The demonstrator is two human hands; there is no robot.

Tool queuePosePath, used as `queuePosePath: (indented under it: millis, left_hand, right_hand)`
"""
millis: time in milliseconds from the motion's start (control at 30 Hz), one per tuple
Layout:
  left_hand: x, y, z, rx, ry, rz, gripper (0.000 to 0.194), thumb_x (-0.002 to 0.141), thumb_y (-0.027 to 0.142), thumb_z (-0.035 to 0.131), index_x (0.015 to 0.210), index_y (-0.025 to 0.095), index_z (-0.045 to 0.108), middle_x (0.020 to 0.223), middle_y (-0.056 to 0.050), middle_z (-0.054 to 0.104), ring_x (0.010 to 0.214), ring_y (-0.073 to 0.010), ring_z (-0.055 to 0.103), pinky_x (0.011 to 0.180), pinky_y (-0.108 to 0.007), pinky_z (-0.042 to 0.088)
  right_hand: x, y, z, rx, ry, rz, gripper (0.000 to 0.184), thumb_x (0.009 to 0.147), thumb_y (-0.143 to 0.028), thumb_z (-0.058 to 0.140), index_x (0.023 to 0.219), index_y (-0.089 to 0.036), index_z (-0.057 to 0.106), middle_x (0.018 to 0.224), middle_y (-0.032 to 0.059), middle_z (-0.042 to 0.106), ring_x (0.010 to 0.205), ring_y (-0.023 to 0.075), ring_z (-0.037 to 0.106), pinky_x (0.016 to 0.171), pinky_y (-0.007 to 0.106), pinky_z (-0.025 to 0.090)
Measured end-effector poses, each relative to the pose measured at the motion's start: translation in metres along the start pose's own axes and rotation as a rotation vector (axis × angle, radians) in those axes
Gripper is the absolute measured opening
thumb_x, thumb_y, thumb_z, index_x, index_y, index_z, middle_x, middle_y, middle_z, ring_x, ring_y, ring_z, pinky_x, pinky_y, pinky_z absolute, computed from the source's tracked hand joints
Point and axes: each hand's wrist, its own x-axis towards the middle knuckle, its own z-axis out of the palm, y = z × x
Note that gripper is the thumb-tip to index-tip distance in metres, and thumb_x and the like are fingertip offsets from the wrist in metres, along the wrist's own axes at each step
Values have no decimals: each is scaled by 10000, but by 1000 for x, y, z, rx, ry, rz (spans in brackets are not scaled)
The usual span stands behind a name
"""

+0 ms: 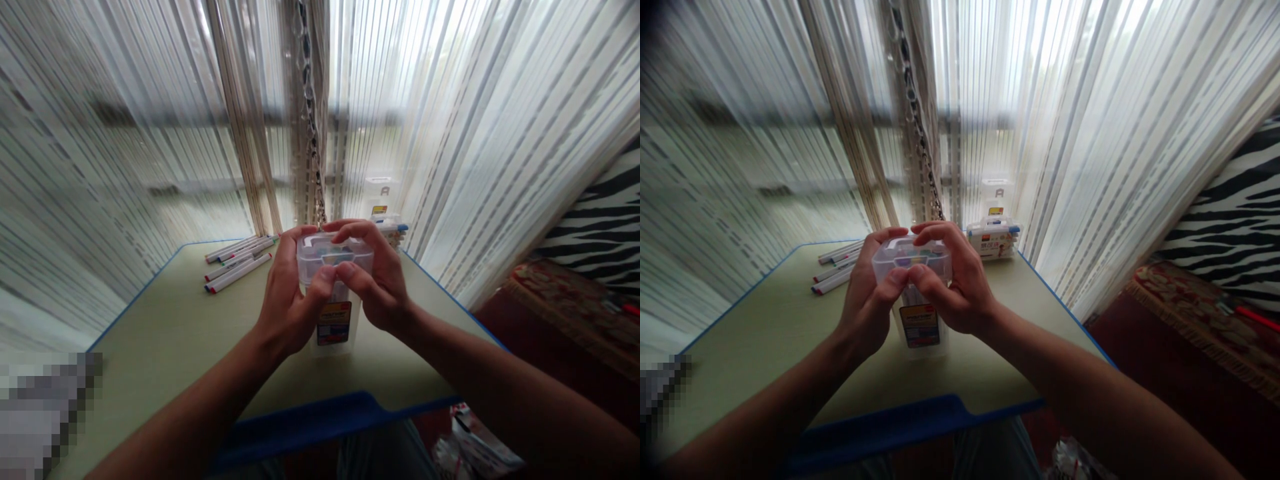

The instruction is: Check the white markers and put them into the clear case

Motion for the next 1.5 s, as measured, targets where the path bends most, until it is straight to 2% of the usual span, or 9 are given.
queuePosePath:
  millis: [133, 267, 700, 800, 1000, 1167, 1500]
  left_hand:
    - [0, 0, 3, -3, 23, 0, 448, 897, 447, 586, 1255, 190, 508, 1139, -99, 636, 884, -224, 623, 773, -377, 510]
    - [-1, 2, 5, -48, 24, 3, 396, 886, 379, 593, 1220, 184, 506, 1014, -67, 631, 786, -193, 594, 704, -343, 493]
    - [-1, 5, 7, -77, 22, 7, 376, 878, 360, 594, 1195, 178, 507, 972, -55, 619, 748, -174, 574, 676, -325, 493]
    - [-1, 1, 5, -45, 14, 25, 408, 894, 407, 587, 1224, 183, 501, 1021, -74, 632, 787, -194, 600, 712, -346, 507]
    - [0, -4, 2, 125, 53, 126, 477, 943, 482, 539, 1299, 166, 499, 1249, -145, 606, 1069, -286, 620, 921, -443, 494]
    - [-1, -3, 2, 203, 58, 186, 453, 972, 472, 507, 1317, 178, 500, 1241, -127, 615, 1073, -269, 613, 950, -441, 481]
    - [1, -8, 0, 190, 25, 178, 483, 988, 513, 468, 1335, 178, 484, 1267, -152, 611, 1141, -295, 611, 992, -480, 468]
  right_hand:
    - [1, -4, 2, 18, 34, -9, 205, 823, -265, 603, 1027, -247, 613, 1155, 64, 630, 1081, 264, 600, 962, 486, 494]
    - [1, -6, 3, 38, 46, 3, 191, 812, -256, 597, 1001, -243, 620, 1117, 58, 629, 1041, 255, 601, 952, 475, 495]
    - [-3, -6, 1, 9, 26, -7, 187, 844, -295, 599, 1024, -247, 608, 1175, 68, 603, 1102, 273, 577, 1001, 490, 464]
    - [-2, -3, -1, -23, 7, -31, 191, 863, -309, 600, 1045, -250, 603, 1185, 72, 600, 1104, 271, 579, 992, 486, 476]
    - [0, 2, -3, -58, -29, -90, 206, 907, -314, 594, 1102, -246, 595, 1186, 87, 608, 1133, 271, 582, 998, 490, 483]
    - [0, 3, -4, -62, -40, -72, 213, 914, -305, 598, 1121, -255, 588, 1212, 83, 594, 1153, 268, 569, 1023, 500, 470]
    - [0, 5, -5, -71, -40, -94, 210, 929, -317, 606, 1127, -249, 583, 1189, 89, 593, 1143, 260, 575, 1001, 486, 492]
